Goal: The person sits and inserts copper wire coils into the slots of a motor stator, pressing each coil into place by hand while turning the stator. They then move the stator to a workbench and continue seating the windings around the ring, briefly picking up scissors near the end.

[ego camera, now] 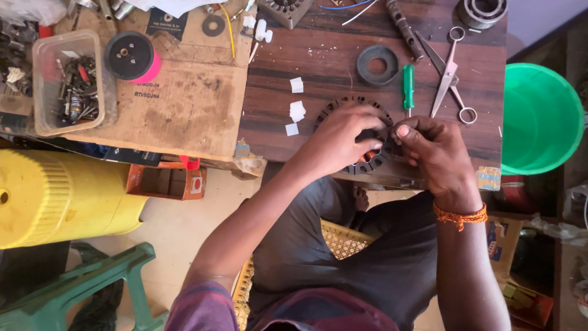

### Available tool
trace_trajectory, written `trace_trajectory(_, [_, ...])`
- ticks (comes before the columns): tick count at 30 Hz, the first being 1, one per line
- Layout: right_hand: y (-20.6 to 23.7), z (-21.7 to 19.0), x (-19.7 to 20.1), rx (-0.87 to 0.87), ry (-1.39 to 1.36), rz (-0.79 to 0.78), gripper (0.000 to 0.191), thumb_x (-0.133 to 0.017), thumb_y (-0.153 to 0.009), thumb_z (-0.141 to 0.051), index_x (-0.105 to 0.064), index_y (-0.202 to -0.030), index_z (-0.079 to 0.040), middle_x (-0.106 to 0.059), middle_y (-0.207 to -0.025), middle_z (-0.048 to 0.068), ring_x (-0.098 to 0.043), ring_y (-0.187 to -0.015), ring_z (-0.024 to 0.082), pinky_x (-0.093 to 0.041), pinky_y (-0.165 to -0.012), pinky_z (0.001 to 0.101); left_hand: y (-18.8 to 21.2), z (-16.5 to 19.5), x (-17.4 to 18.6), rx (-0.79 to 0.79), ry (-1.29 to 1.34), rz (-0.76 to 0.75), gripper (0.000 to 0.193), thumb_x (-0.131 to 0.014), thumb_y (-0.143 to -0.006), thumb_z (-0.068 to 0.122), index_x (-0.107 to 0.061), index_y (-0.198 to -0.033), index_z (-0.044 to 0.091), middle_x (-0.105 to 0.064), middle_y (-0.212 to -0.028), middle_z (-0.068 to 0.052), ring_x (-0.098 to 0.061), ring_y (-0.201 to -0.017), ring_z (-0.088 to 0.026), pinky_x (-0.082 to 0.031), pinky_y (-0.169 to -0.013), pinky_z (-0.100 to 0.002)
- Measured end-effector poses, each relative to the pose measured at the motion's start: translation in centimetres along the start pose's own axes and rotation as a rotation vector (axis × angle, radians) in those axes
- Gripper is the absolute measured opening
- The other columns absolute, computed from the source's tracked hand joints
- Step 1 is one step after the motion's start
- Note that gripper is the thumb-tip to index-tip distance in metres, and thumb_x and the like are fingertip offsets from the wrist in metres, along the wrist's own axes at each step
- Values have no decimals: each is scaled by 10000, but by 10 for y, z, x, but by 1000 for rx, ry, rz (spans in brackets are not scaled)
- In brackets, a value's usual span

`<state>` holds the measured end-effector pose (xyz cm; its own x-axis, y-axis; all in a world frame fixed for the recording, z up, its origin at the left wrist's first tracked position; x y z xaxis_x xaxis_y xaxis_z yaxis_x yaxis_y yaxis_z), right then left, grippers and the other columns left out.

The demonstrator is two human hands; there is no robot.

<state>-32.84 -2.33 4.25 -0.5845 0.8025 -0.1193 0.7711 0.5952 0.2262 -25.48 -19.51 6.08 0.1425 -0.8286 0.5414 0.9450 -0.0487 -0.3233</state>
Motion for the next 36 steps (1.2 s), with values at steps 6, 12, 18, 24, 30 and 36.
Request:
trace_trajectory(6, [2,-1,2,-14,46,38,164,-710,-986,-140,-706,-963,23,-629,-786,-9,-493,-622,42,-389,-535,218,-4,-3,-3,94,1,-19,142,-798,-826,153,-759,-911,47,-723,-1051,-78,-671,-1079,-299,-505,-974,-433])
trace_trajectory(12, [3,-2,0,-23,60,37,165,-723,-980,-139,-721,-978,26,-624,-769,-3,-494,-623,50,-391,-546,219,1,0,3,17,-5,-10,156,-785,-822,160,-753,-922,46,-714,-1122,-94,-651,-1117,-310,-490,-973,-431])
trace_trajectory(18, [-1,1,5,9,20,53,171,-722,-995,-142,-719,-982,29,-633,-787,9,-488,-619,54,-400,-551,224,2,-1,3,51,-42,49,242,-797,-815,161,-732,-1014,39,-722,-1111,-94,-646,-1101,-322,-491,-976,-431])
trace_trajectory(24, [-2,5,7,4,7,60,158,-718,-989,-137,-717,-998,20,-668,-845,17,-499,-639,47,-410,-555,221,0,-4,-4,54,-70,85,220,-803,-825,166,-729,-986,35,-719,-1085,-100,-663,-1074,-322,-505,-970,-428])
trace_trajectory(30, [-2,6,8,11,20,64,146,-705,-996,-129,-711,-984,17,-660,-839,18,-507,-640,46,-414,-558,218,-1,-2,-5,106,-54,110,243,-799,-817,166,-735,-1014,41,-719,-1074,-100,-660,-1056,-323,-508,-946,-423])
trace_trajectory(36, [-1,6,9,11,13,62,168,-717,-1023,-115,-694,-984,47,-576,-774,17,-479,-630,61,-389,-559,230,-2,-3,-6,109,-84,101,218,-808,-808,176,-736,-964,42,-698,-1037,-104,-639,-1061,-322,-486,-955,-430])
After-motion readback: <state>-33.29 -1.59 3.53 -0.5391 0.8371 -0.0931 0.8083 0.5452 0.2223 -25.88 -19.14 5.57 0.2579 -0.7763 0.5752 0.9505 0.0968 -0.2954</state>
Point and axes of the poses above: each hand's wrist, its own y-axis away from the middle knuckle, its own x-axis out of the back of the hand, z = x × y, the point moved 5 cm from there along -y, towards the middle knuckle
